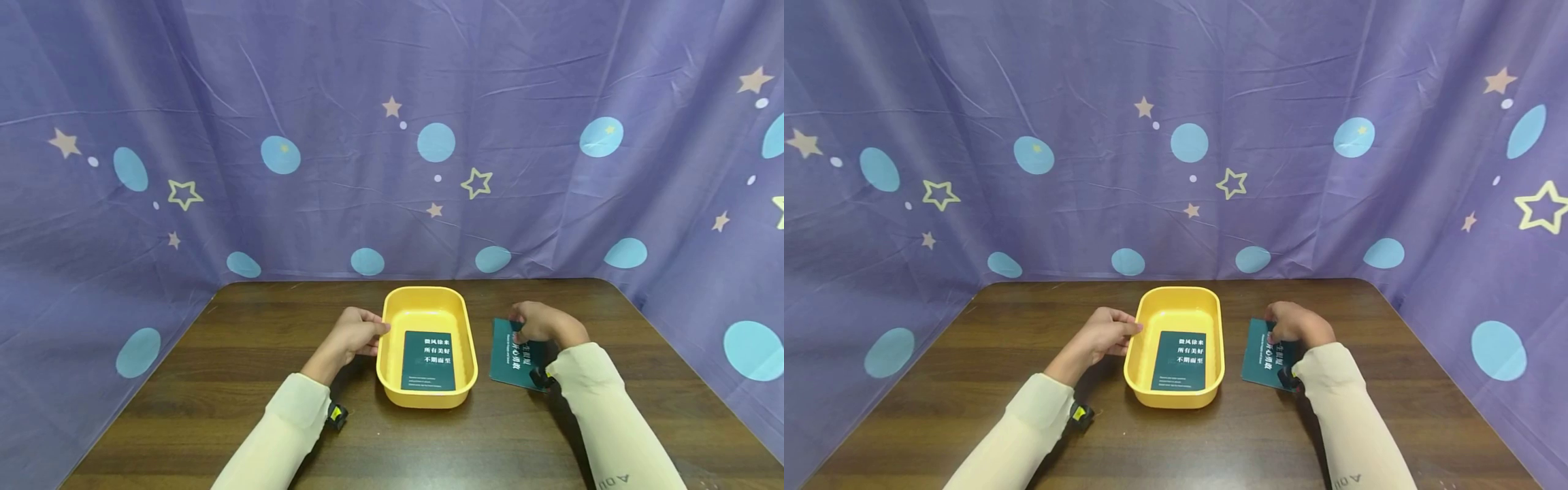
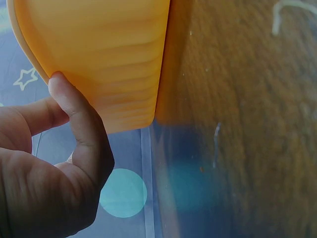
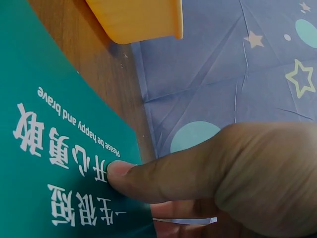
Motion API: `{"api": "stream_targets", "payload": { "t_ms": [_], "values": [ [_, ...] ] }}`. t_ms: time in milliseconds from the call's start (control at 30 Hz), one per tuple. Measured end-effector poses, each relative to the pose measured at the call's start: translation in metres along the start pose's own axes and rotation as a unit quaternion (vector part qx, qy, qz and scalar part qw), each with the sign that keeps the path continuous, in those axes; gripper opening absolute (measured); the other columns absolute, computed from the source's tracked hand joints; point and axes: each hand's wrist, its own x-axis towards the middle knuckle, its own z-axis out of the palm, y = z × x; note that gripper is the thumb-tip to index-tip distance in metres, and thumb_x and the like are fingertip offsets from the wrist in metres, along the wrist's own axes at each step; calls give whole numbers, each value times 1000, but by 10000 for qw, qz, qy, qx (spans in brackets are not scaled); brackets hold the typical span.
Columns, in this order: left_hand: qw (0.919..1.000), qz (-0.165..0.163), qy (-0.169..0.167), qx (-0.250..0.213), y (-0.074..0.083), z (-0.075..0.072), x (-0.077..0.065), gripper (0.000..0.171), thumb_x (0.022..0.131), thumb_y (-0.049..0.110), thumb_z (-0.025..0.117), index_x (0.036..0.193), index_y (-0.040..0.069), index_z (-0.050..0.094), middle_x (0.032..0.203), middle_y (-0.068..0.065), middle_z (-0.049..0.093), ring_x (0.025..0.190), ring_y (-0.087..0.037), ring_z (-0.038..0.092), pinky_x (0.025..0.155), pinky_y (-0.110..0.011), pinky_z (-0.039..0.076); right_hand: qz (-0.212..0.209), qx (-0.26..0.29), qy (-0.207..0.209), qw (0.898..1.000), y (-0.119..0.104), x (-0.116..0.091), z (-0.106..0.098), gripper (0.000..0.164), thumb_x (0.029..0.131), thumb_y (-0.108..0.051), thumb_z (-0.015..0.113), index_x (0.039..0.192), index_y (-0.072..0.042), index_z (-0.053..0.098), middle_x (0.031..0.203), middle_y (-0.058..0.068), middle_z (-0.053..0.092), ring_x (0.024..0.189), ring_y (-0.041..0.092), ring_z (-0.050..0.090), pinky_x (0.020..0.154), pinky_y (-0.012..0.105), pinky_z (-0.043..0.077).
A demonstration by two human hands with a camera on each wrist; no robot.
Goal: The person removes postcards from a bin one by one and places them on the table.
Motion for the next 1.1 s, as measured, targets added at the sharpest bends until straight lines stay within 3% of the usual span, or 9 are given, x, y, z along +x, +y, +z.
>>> {"api": "stream_targets", "payload": {
  "t_ms": [467, 733, 1100],
  "values": [
    [10000, -21, -20, -28, 0, 0, 0, 13, 88, 4, 68, 95, -5, 62, 75, -12, 61, 51, -12, 56, 47, -24, 56, -266, -274, 214, 9990, -1, 4, 2, 43, 74, -8, 80, 110, 5, 61, 90, 10, 58, 86, 25, 52, 79, 43, 49],
    [10000, -13, -40, -25, 0, 0, 1, 14, 87, 4, 68, 96, -5, 61, 76, -14, 62, 51, -12, 56, 47, -24, 56, -667, -127, 1148, 9911, -9, 4, -3, 40, 91, -18, 67, 122, 5, 54, 111, 23, 58, 103, 37, 54, 87, 52, 48],
    [10000, -25, -18, 9, -1, 0, 2, 14, 88, 4, 68, 95, -5, 62, 77, -15, 61, 52, -12, 56, 48, -24, 56, -992, -220, 2067, 9731, -46, 14, 4, 51, 97, -29, 61, 133, 4, 47, 125, 26, 47, 115, 44, 42, 95, 59, 41]
  ]
}}
